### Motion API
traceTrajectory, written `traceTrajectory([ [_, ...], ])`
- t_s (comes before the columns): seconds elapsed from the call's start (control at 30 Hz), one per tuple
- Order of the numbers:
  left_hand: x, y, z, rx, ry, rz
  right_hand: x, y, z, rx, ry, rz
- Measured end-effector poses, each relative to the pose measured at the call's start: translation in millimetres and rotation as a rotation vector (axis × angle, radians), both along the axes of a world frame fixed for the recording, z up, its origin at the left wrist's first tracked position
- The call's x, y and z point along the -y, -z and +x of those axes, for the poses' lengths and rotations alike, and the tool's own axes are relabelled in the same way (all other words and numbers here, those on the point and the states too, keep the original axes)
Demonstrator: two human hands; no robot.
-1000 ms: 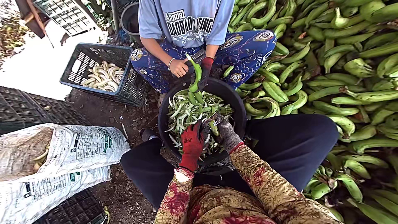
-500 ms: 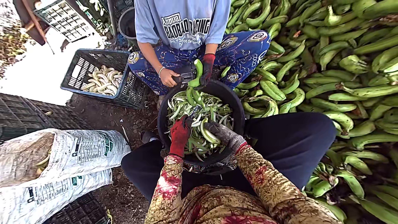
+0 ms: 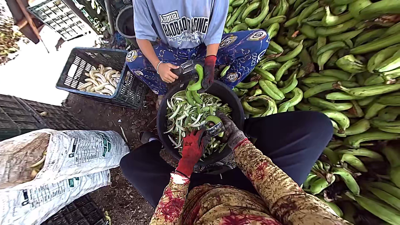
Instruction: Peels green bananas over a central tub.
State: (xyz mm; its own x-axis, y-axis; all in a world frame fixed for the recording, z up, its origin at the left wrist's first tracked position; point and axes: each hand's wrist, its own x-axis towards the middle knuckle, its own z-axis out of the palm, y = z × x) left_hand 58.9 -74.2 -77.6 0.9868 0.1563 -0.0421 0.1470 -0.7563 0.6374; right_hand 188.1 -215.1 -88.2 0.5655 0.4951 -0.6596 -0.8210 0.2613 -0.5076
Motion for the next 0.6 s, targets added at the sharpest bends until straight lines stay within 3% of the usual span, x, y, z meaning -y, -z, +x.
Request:
traceTrajectory([
  [0.13,2,-7,-3,0.084,0.057,0.151,4,-6,-1,-0.072,-0.004,0.127],
  [0.3,-1,-7,-6,0.101,0.069,0.186,-2,-16,-4,-0.117,0.001,0.139],
  [0.6,6,-13,4,0.135,-0.127,0.194,-15,-13,-31,0.083,0.052,0.076],
])
